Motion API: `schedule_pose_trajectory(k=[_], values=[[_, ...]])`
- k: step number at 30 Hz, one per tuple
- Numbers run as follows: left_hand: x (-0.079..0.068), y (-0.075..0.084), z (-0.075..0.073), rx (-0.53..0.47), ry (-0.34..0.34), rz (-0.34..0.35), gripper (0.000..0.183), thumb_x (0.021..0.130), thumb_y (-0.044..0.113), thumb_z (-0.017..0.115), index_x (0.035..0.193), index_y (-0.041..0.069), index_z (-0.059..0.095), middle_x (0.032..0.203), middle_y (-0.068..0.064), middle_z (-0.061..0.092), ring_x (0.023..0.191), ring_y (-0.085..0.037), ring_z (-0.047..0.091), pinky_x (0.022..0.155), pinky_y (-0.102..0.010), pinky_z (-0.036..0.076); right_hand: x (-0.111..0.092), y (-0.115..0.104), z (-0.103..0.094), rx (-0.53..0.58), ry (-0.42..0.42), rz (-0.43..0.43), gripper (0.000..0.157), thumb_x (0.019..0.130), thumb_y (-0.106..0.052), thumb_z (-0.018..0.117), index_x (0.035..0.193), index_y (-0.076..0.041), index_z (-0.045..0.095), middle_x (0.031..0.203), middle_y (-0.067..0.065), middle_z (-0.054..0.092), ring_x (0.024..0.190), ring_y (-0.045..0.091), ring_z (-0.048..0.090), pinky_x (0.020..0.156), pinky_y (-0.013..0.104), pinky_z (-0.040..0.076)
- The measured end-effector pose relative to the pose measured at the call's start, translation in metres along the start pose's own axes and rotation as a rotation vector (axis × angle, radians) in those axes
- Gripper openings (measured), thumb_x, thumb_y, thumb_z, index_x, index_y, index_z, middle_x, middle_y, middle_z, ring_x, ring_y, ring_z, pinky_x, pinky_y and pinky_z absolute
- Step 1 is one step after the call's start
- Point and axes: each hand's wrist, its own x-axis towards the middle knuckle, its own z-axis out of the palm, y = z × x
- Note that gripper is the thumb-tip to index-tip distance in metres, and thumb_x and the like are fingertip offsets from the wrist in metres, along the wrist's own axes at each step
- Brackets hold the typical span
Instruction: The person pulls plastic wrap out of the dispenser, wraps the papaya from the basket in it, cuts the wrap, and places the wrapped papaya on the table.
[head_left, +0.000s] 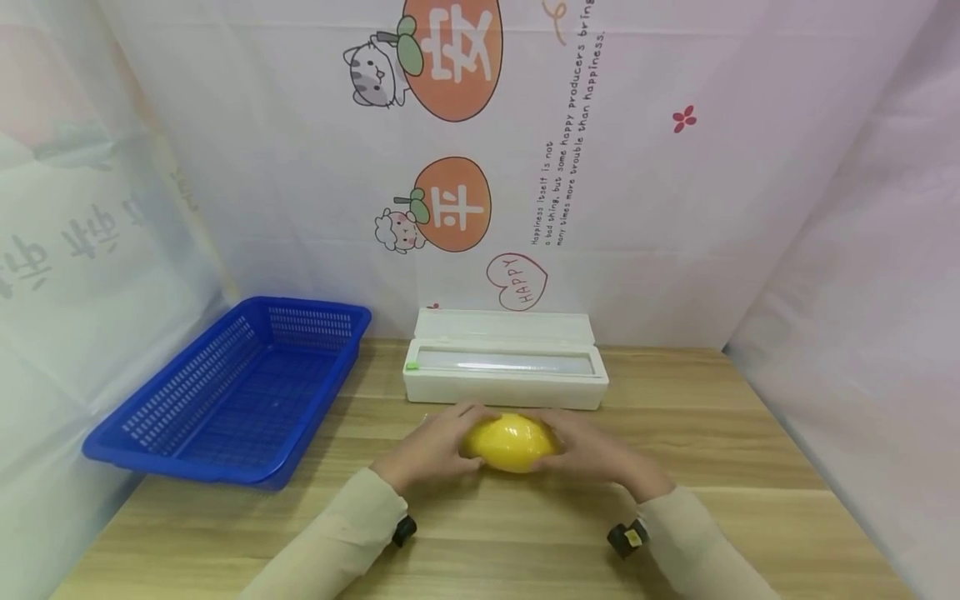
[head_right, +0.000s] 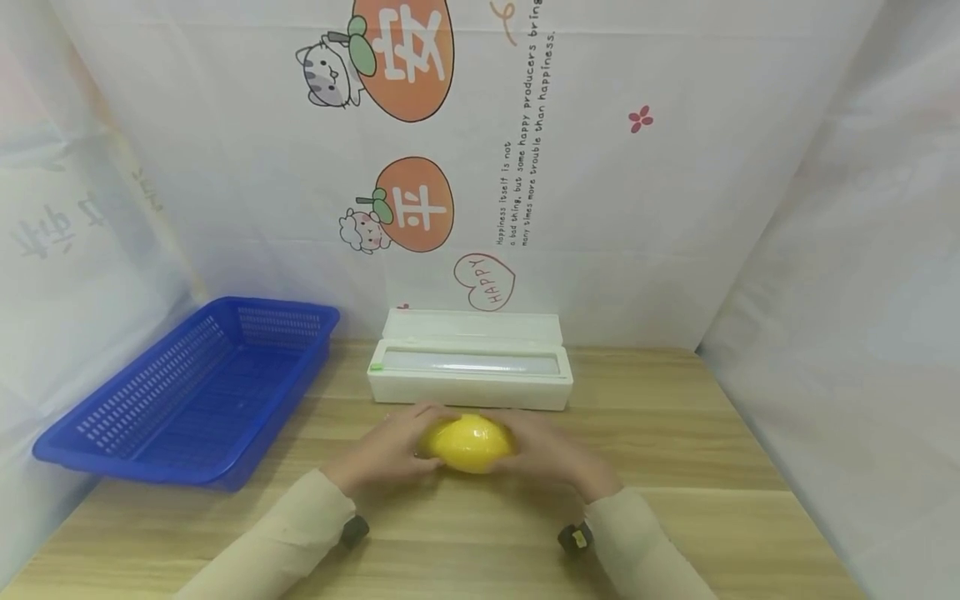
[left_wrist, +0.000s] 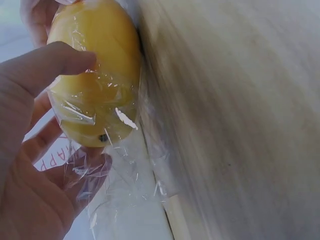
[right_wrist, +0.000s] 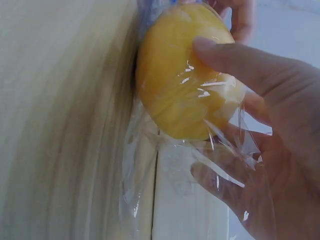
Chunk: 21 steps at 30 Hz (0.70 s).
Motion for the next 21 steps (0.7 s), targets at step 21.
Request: schedule_pose_trajectory(k=[21], values=[[0.026,-0.022,-0.014,-0.252,-0.204,0.024,0.064,0.082,0.030,0.073,0.143,0.022,0.055,0.136,0.003,0.056,0.121,-0.014,0.051,0.104,-0.041,0.042,0.012,0.027,-0.014,0.277,-0.202,0.059,0.067,0.093,-0.041,0.070,0.151,-0.017,0.045,0.142,0.005,0.054,0.125,0.027,0.051,0.102,0.052,0.042]])
